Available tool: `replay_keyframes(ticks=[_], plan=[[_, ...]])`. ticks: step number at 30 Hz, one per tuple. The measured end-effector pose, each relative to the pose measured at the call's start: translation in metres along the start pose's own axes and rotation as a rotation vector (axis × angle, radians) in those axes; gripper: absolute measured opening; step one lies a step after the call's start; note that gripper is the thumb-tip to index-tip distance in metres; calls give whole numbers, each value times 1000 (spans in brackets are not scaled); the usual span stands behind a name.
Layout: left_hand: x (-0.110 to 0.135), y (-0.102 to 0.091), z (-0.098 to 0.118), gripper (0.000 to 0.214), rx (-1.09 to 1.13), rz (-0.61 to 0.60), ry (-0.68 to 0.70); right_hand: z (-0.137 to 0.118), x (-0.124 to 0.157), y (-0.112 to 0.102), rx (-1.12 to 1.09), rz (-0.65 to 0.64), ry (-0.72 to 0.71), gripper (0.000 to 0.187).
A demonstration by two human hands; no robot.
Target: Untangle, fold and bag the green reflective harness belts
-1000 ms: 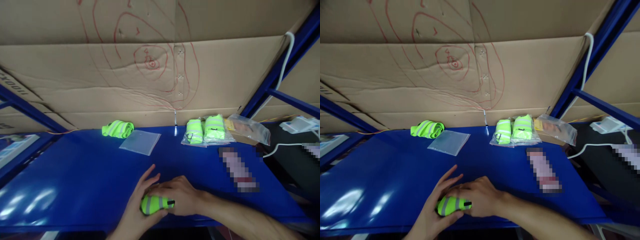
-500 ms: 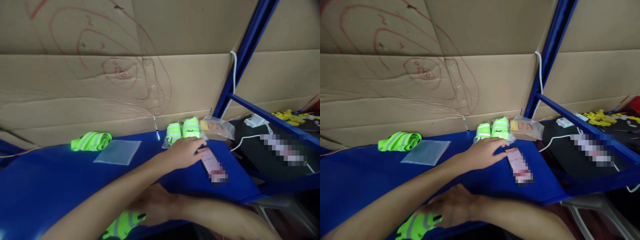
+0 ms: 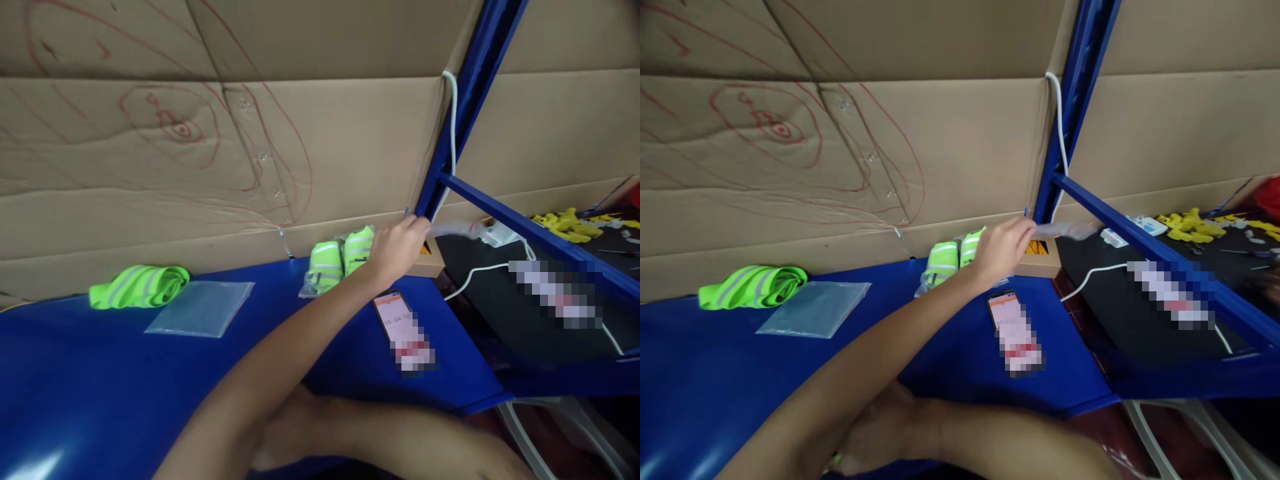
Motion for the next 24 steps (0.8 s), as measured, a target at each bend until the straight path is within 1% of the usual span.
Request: replay_keyframes(ticks=[2,3,4,5,6,7,8,10,12,13,14,15,16,17,18,19,21,22,23,24], plan=[[11,-37,-11,39,-31,111,-59,1,2,-1,-47,-7,-46,37],[24,-59,-19,38,-52,173,-52,2,4,-3,-75,-10,-51,39],[42,-80,-27,36,-81,218,-27,3,6,-4,-97,-9,-42,41],[67,-101,-33,32,-171,274,66,4,8,-6,-109,-2,-36,43],[98,-119,-38,25,-269,308,167,4,10,-9,-104,17,-36,47],[134,-135,-43,21,-357,342,238,3,12,-12,-75,49,-47,49],[173,-146,-48,22,-421,357,257,1,15,-15,-33,98,-65,46],[254,-155,-62,32,-433,188,76,-3,23,-24,48,226,-122,38],[330,-151,-70,41,-323,-21,-129,-7,33,-35,72,340,-186,35],[362,-147,-71,41,-256,-99,-178,-7,38,-41,52,370,-203,37],[389,-141,-69,42,-173,-215,-230,-6,43,-47,15,387,-195,39],[409,-137,-64,44,-124,-287,-274,-2,46,-52,-34,384,-169,44],[422,-134,-58,46,-103,-314,-321,3,48,-57,-99,362,-131,49],[428,-131,-49,48,-87,-314,-359,10,49,-59,-172,336,-75,55],[429,-129,-40,49,-81,-280,-388,18,49,-61,-257,318,2,58],[424,-126,-30,46,-76,-232,-408,26,48,-62,-352,311,86,59],[408,-116,-13,38,-17,-160,-429,41,45,-61,-556,327,270,56],[398,-108,-9,41,29,-164,-435,47,44,-60,-657,341,361,53],[389,-99,-9,37,105,-170,-446,53,44,-59,-751,352,448,51],[381,-90,-14,27,210,-157,-487,57,43,-58,-841,363,530,51]])
Point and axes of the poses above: each hand's wrist, its own x-axis away from the middle knuckle, its own y-axis out of the palm, z = x × y, the point moved 3 cm from there along -x, towards the middle knuckle, and after that the axes turned 12 degrees about y, right-handed, at the moved point
